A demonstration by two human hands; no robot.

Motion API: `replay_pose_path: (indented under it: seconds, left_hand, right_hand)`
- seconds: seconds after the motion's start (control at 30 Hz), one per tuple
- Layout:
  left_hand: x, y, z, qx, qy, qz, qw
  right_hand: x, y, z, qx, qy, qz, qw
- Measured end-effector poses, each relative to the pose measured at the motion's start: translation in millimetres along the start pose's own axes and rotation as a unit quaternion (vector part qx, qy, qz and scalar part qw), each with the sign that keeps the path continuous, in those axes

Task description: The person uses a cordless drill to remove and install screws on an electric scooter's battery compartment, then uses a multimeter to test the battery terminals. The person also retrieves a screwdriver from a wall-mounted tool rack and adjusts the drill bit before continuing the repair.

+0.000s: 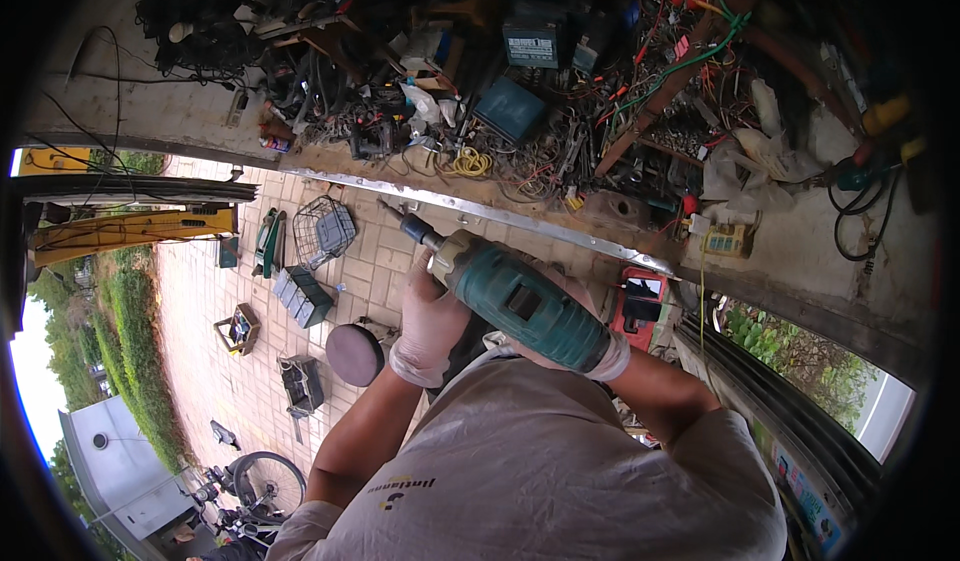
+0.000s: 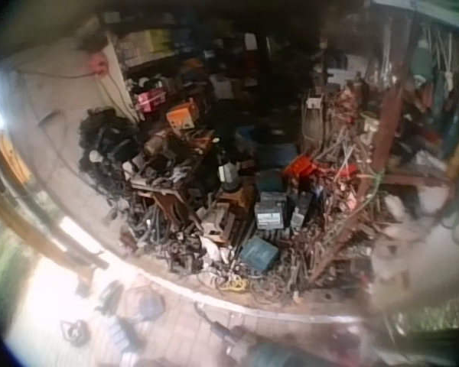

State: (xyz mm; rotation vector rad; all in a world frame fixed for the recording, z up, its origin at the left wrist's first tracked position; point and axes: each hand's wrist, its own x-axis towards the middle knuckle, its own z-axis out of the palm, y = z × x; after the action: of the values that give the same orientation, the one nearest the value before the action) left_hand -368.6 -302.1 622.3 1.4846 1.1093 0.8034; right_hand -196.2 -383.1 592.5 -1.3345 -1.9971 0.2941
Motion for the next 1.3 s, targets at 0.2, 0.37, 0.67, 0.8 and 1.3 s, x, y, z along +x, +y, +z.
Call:
replay_pose_path:
  seconds: [0.2,0.37,0.67,0.8,1.3]
  left_hand:
    - [5,-40,-11,-0.315,0.020,-0.120,0.941]
    - [22,-37,-75,-0.226,0.061,-0.269,0.934]
    - [-16,-91,-172,-0.419,-0.028,-0.410,0.810]
    - [-35,-71,-199,-0.256,-0.035,-0.153,0.954]
    - [-45,-13,-220,0.138,0.056,-0.041,0.988]
  right_hand:
    - [14,-28,-1,-0.151,0.001,-0.044,0.988]
    - [43,-24,0,-0.136,0.006,-0.051,0.989]
    - [70,-52,56,-0.356,-0.048,-0.109,0.927]
    - [85,-69,78,-0.442,-0.051,-0.181,0.877]
    - [130,-81,104,-0.413,-0.054,-0.234,0.879]
